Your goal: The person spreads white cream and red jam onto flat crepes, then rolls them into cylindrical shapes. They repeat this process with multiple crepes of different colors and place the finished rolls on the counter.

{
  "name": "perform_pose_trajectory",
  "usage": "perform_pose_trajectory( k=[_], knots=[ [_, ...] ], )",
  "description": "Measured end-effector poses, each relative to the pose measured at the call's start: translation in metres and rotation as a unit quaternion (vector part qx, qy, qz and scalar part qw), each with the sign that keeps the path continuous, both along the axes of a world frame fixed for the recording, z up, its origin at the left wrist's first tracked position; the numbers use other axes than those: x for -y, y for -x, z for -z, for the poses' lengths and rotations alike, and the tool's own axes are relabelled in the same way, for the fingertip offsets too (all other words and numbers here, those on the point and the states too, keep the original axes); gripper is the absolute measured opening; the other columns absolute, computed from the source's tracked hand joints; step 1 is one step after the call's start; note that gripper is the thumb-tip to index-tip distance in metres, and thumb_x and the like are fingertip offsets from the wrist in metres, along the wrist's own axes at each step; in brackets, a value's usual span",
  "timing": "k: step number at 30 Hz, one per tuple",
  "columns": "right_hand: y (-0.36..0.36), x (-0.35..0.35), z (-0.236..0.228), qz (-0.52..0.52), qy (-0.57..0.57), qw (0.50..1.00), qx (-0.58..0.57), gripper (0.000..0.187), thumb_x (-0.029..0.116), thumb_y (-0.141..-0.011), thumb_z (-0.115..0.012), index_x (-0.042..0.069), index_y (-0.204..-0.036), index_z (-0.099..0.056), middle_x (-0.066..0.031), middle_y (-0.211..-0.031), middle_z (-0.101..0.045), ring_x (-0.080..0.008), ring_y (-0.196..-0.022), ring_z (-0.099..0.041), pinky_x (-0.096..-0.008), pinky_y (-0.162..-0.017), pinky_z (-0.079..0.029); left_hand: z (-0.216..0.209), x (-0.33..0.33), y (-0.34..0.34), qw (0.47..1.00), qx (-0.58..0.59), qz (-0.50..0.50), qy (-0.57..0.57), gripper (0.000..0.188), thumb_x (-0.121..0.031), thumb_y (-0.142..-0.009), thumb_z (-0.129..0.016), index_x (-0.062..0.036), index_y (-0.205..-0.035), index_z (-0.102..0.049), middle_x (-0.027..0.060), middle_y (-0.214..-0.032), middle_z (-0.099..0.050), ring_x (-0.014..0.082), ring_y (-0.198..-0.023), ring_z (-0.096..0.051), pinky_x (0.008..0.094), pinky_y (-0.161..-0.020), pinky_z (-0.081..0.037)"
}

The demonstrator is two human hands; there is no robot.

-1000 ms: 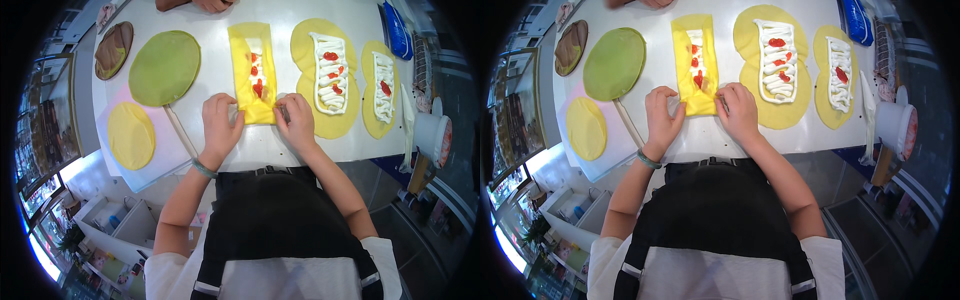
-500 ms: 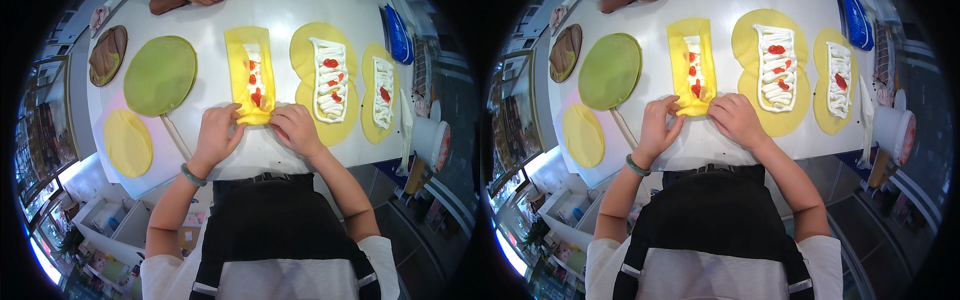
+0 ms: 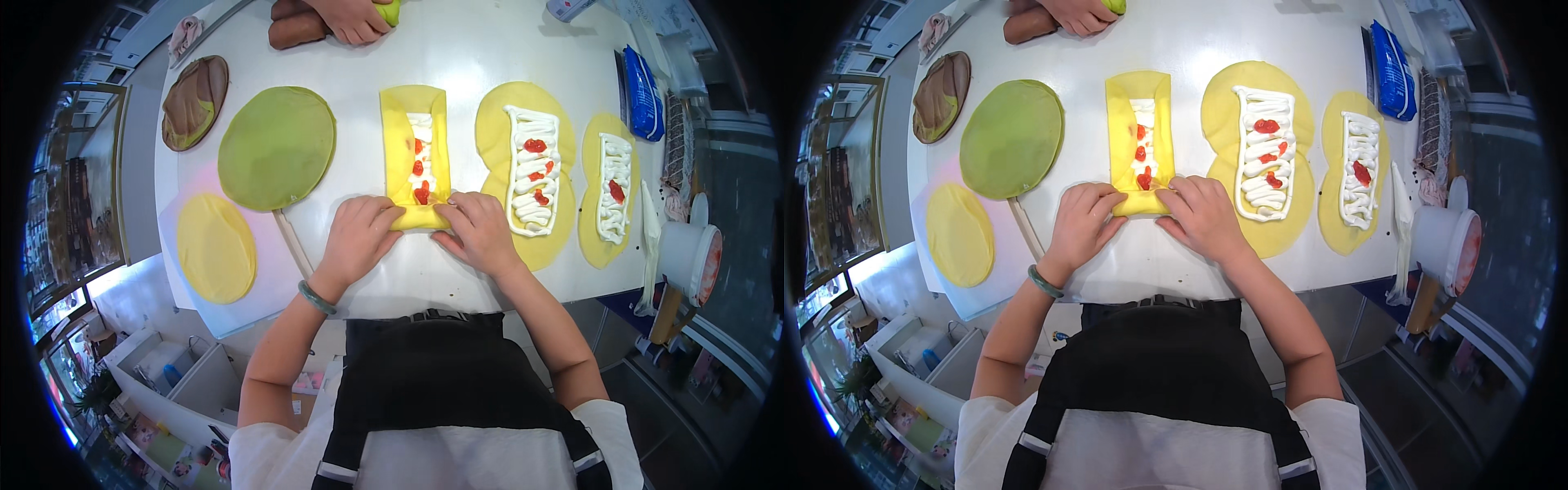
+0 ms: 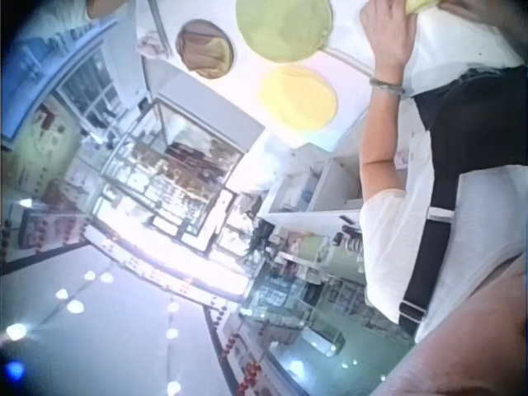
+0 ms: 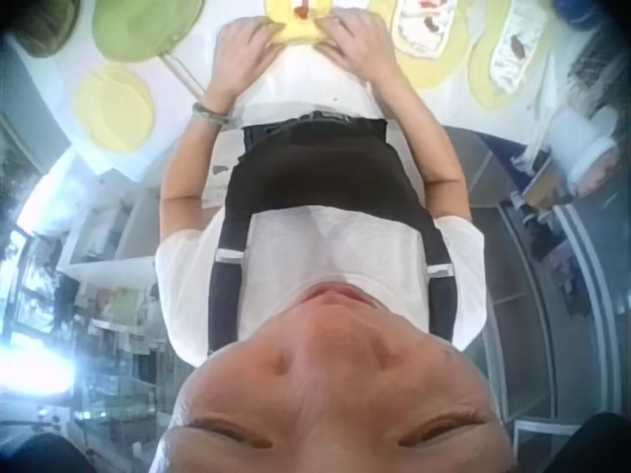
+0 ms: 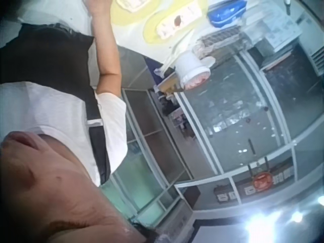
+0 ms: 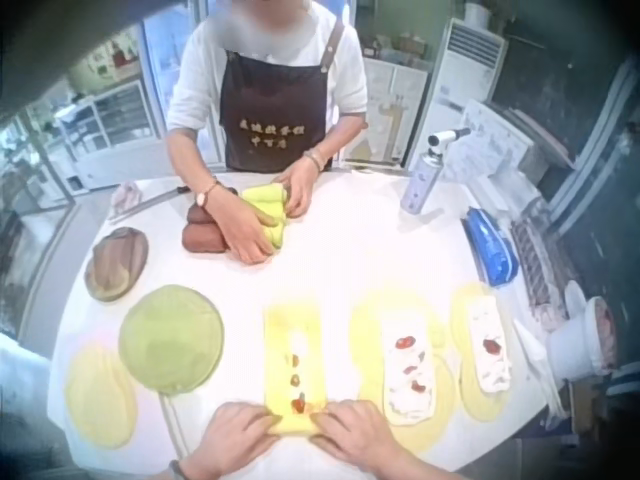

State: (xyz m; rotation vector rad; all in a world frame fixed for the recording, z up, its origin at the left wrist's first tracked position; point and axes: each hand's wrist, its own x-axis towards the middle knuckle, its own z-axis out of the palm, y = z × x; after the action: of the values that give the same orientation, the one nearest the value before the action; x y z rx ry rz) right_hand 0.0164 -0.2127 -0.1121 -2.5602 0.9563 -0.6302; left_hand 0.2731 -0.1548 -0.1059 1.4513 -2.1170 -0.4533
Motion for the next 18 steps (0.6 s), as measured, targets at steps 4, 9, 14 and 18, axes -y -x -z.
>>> perform_pose_trajectory(
  k=[4,9,14,18],
  knots=[
    [-0.007,0.017,0.000,0.027,0.027,0.997,0.061,0.047,0.015,-0.076,-0.085,0.012,-0.120,-0.070,-0.0071,-0.121,-0.063,-0.0289,-0.109,-0.061,-0.0427,-0.092,-0.048,0.000,0.015,0.001,0.985,-0.125,-0.051,-0.104,0.032,-0.012,-0.084,-0.079,-0.0063,-0.113,-0.067,0.0092,-0.108,-0.063,0.0324,-0.102,-0.059,0.0430,-0.092,-0.048],
    [-0.015,0.035,0.003,0.019,0.072,0.994,0.081,0.041,0.013,-0.077,-0.085,0.012,-0.116,-0.072,-0.0060,-0.116,-0.066,-0.0286,-0.113,-0.061,-0.0420,-0.094,-0.048,-0.004,0.035,0.009,0.963,-0.221,-0.129,-0.080,0.031,-0.012,-0.086,-0.079,-0.0046,-0.113,-0.067,0.0094,-0.105,-0.062,0.0316,-0.100,-0.058,0.0403,-0.087,-0.049],
    [-0.019,0.027,-0.006,0.049,0.042,0.996,0.055,0.041,0.013,-0.079,-0.083,0.011,-0.118,-0.071,-0.0067,-0.115,-0.066,-0.0280,-0.113,-0.062,-0.0424,-0.096,-0.047,-0.005,0.036,0.001,0.997,-0.052,-0.062,0.020,0.034,-0.016,-0.085,-0.081,-0.0073,-0.115,-0.068,0.0080,-0.113,-0.064,0.0305,-0.106,-0.059,0.0425,-0.094,-0.046],
    [-0.016,0.021,0.002,0.024,0.014,0.996,0.083,0.041,0.007,-0.079,-0.081,0.010,-0.119,-0.070,-0.0085,-0.115,-0.066,-0.0292,-0.107,-0.064,-0.0409,-0.093,-0.050,-0.003,0.028,0.000,0.998,-0.024,-0.040,0.029,0.037,-0.017,-0.081,-0.084,-0.0095,-0.114,-0.069,0.0065,-0.115,-0.066,0.0307,-0.108,-0.060,0.0444,-0.098,-0.044]
  ],
)
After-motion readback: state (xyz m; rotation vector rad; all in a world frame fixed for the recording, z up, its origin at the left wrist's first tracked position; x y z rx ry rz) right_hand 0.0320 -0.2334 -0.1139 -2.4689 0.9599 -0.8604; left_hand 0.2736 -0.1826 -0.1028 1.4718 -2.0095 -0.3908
